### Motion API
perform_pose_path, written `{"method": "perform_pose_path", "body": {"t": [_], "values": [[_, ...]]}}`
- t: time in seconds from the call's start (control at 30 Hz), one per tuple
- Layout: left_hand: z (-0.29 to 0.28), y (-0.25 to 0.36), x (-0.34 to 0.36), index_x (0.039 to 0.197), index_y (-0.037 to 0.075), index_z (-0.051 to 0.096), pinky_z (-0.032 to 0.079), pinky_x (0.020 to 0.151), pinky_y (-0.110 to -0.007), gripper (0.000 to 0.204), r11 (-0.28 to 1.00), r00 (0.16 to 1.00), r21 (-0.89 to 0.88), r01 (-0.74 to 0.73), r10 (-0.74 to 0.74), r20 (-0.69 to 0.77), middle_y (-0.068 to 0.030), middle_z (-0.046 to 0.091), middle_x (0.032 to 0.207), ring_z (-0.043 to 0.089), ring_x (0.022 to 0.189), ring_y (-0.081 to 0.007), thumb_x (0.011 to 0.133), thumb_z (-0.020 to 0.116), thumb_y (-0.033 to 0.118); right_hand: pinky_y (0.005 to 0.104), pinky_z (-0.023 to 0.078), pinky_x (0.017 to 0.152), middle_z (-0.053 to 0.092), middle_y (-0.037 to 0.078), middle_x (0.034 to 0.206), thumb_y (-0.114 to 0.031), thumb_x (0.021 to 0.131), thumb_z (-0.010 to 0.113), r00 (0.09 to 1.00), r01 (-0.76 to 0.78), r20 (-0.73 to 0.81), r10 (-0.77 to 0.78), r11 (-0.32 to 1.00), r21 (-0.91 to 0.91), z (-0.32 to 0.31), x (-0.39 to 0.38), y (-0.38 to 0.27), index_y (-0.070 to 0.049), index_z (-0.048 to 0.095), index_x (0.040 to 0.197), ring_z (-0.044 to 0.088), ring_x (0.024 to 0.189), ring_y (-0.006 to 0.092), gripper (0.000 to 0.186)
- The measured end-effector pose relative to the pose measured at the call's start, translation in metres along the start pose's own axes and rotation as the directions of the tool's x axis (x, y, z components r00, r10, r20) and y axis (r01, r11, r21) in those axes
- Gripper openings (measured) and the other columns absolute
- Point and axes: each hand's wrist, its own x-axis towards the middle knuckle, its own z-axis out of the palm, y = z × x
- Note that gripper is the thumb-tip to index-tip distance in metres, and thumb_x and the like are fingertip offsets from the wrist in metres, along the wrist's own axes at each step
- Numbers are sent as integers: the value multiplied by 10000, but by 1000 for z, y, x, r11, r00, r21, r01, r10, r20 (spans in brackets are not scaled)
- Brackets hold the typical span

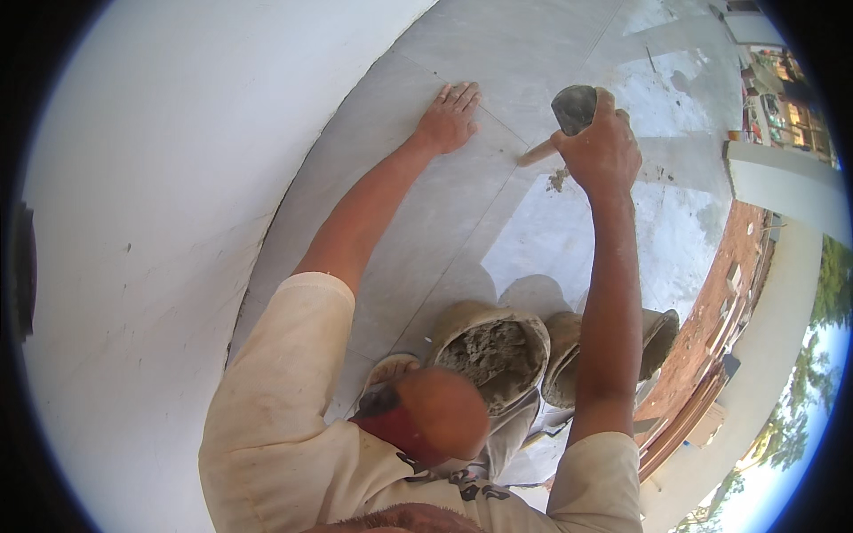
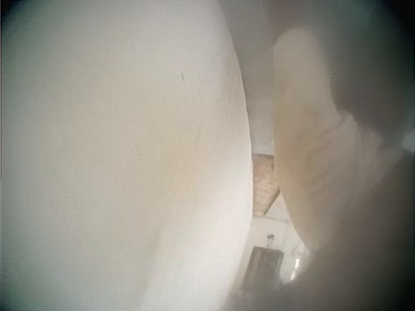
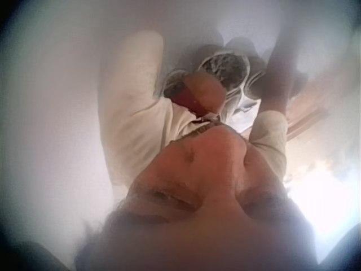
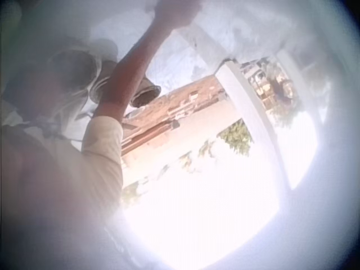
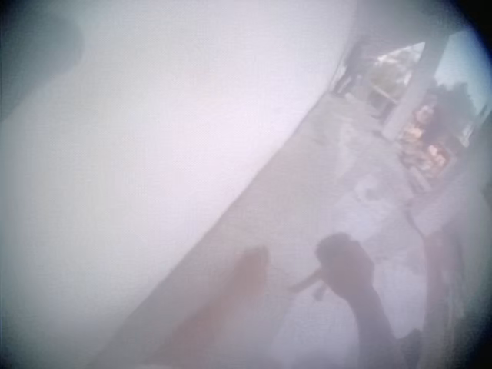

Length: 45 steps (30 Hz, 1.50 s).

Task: The person spreads cement on a floor section using a trowel, places a large ceramic tile, and secures it by tapping with a rubber mallet. They wipe the tile surface with a cloth and continue tapping to ensure it is level.

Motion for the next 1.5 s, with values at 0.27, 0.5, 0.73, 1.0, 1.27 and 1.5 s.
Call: {"method": "perform_pose_path", "body": {"t": [0.27, 0.5, 0.73, 1.0, 1.27, 1.5], "values": [[-7, -122, -14, 1541, 29, 234, 114, 1238, -449, 723, 963, 956, 7, 269, -266, -128, -131, 173, 1629, 134, 1511, -266, 1017, 354, 513, 455, 541, 899, 629, 161, 1203, -327, 735, 810, 999, 16, -41, -13, 998, 68, 4, -6, 19, -138, 438, 1419, 653, 1093, 329, 801], [-13, -105, -49, 1547, 12, 200, 131, 1233, -433, 748, 928, 928, 19, 372, -371, -33, -154, 144, 1633, 134, 1511, -289, 1013, 371, 507, 468, 539, 893, 630, 194, 1208, -359, 738, 812, 999, -22, -34, 26, 994, 111, 13, -12, 47, -84, 428, 1411, 658, 1083, 352, 821], [-30, -70, -201, 1502, -64, 250, 117, 1215, -511, 749, 955, 952, 4, 296, -295, -82, -244, 202, 1591, 143, 1496, -376, 1005, 433, 466, 471, 539, 887, 631, 214, 1192, -404, 734, 799, 997, -2, -82, 12, 991, 132, 23, -32, 61, -59, 425, 1405, 659, 1073, 370, 842], [-72, 28, -402, 1506, -63, 226, 104, 1203, -552, 821, 931, 932, -91, 352, -340, 126, -260, 160, 1591, 128, 1487, -414, 952, 538, 456, 495, 503, 941, 618, 184, 1242, -462, 747, 789, 994, 6, -106, 6, 993, 114, 31, -46, 69, -106, 411, 1438, 621, 1147, 364, 865], [-79, 77, -523, 1504, -97, 171, 104, 1196, -555, 892, 904, 908, -147, 401, -370, 198, -298, 134, 1585, 102, 1485, -445, 950, 544, 493, 467, 449, 1029, 598, 200, 1329, -520, 763, 750, 998, 2, -69, 0, 999, 35, 39, -73, 111, -57, 426, 1442, 569, 1240, 368, 884], [-87, 76, -546, 1492, -122, 162, 118, 1192, -552, 956, 850, 847, -80, 520, -502, 175, -323, 119, 1577, 110, 1477, -467, 928, 568, 535, 464, 446, 1033, 599, 192, 1333, -528, 768, 747, 995, 15, -98, -13, 1000, 21, 50, -85, 112, -70, 435, 1441, 567, 1243, 369, 872]]}}
